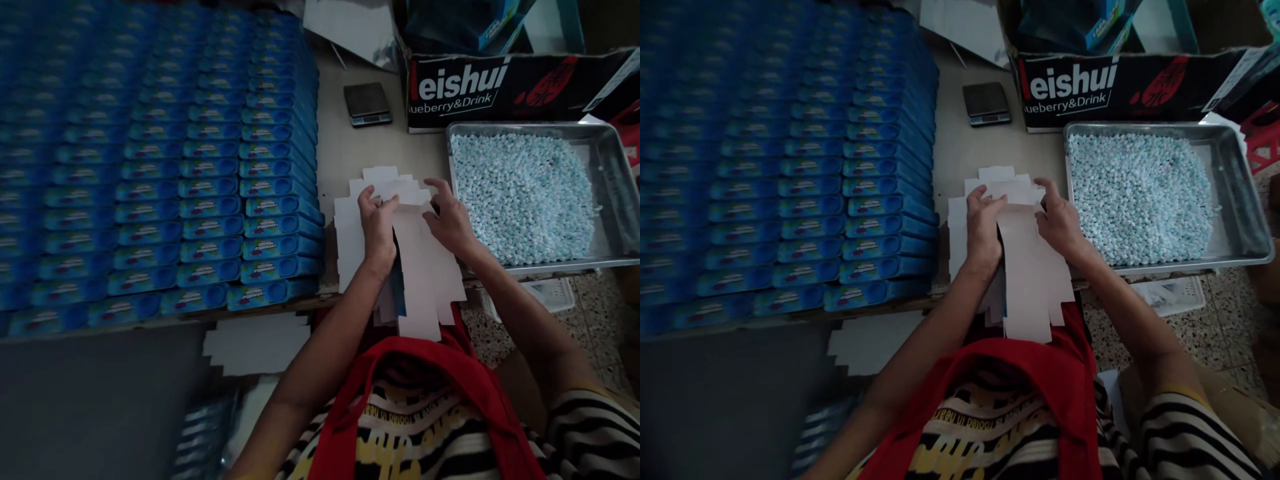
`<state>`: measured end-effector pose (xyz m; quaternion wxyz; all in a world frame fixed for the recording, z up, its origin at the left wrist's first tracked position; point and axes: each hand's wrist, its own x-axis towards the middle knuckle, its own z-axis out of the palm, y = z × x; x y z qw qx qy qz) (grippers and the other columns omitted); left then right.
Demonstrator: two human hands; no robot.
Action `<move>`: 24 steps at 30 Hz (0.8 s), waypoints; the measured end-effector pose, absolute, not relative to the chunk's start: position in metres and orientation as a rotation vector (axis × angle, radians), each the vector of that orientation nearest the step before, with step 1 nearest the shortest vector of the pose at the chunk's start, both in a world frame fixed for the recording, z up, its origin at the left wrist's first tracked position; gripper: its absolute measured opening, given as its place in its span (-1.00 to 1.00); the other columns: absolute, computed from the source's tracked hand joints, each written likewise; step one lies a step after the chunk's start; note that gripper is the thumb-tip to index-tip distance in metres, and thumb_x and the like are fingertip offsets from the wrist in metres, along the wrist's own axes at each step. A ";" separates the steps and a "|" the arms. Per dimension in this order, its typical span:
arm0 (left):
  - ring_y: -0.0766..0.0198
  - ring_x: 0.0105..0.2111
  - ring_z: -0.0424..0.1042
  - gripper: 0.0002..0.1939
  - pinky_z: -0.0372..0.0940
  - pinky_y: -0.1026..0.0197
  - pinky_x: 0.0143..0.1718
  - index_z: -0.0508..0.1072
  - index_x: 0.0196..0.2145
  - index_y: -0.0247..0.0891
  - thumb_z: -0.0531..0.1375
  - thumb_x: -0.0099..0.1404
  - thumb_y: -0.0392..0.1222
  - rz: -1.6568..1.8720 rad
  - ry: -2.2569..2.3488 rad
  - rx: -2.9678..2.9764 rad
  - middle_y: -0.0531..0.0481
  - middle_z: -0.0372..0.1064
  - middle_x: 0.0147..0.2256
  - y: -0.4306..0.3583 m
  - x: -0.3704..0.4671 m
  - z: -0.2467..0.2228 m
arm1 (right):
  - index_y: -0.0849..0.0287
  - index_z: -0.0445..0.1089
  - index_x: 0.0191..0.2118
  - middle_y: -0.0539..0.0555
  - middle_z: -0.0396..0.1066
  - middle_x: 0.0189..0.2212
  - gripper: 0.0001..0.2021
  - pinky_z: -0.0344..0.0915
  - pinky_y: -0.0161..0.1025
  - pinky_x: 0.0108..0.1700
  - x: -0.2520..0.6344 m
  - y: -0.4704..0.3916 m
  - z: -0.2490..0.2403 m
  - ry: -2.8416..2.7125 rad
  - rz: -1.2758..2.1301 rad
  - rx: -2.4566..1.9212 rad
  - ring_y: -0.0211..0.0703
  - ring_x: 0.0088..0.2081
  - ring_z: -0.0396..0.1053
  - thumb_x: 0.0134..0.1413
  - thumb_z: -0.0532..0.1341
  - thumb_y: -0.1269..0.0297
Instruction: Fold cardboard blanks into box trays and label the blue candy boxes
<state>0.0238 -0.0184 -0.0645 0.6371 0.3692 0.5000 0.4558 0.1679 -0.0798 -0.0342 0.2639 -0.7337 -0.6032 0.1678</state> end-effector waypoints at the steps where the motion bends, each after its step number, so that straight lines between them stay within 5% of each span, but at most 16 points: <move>1: 0.11 -0.03 0.51 -0.50 0.42 0.13 -0.03 0.29 0.11 -0.08 0.29 0.25 -0.06 1.003 1.101 0.875 -0.06 0.44 -0.01 -0.020 0.020 -0.063 | 0.19 0.17 0.35 0.03 0.46 -0.31 -0.32 0.31 -0.11 -0.16 0.169 -0.081 -0.034 -1.628 0.467 -1.980 -0.05 -0.31 0.40 0.05 0.14 0.44; 6: 0.13 -0.10 0.49 -0.76 0.39 0.13 -0.05 0.42 -0.15 -0.11 0.23 0.35 0.06 0.949 1.070 1.075 0.01 0.45 -0.18 -0.041 -0.004 -0.051 | 0.18 0.25 0.32 -0.02 0.42 -0.38 -0.33 0.26 -0.15 -0.20 0.165 -0.087 -0.032 -1.526 0.562 -1.987 -0.12 -0.36 0.33 0.03 0.20 0.41; 10: 0.16 -0.18 0.44 -0.56 0.36 0.15 -0.08 0.47 -0.34 -0.16 0.10 0.48 0.23 0.943 1.152 1.233 0.00 0.43 -0.30 -0.051 -0.019 -0.043 | 0.20 0.40 0.27 -0.05 0.39 -0.42 -0.37 0.25 -0.18 -0.21 0.168 -0.091 -0.024 -1.543 0.714 -1.932 -0.18 -0.37 0.28 0.02 0.26 0.40; 15: 0.14 -0.15 0.48 -0.86 0.38 0.14 -0.03 0.57 -0.26 -0.17 0.24 0.36 -0.09 0.831 1.167 1.266 0.02 0.52 -0.27 -0.050 -0.027 -0.034 | 0.19 0.54 0.14 -0.04 0.37 -0.47 -0.54 0.22 -0.21 -0.26 0.180 -0.094 -0.008 -1.524 1.018 -1.770 -0.22 -0.41 0.26 0.17 0.34 0.10; 19: 0.05 0.04 0.49 -0.71 0.33 0.03 0.19 0.56 -0.09 -0.17 0.22 0.24 -0.36 0.828 1.115 1.366 -0.05 0.57 -0.05 -0.044 -0.025 -0.038 | 0.14 0.63 -0.17 0.01 0.39 -0.50 -0.55 0.20 -0.22 -0.27 0.182 -0.078 -0.003 -1.638 1.011 -1.793 -0.20 -0.41 0.32 0.40 0.12 -0.09; 24: -0.22 0.08 0.46 -0.67 0.28 -0.16 0.19 0.48 -0.37 -0.14 0.32 -0.01 -0.54 0.711 1.215 1.630 -0.10 0.48 -0.33 -0.024 -0.022 -0.049 | 0.09 0.60 -0.46 0.05 0.38 -0.52 -0.78 0.24 -0.14 -0.15 0.167 -0.032 -0.015 -2.177 0.639 -1.969 -0.01 -0.23 0.43 -0.07 0.54 0.09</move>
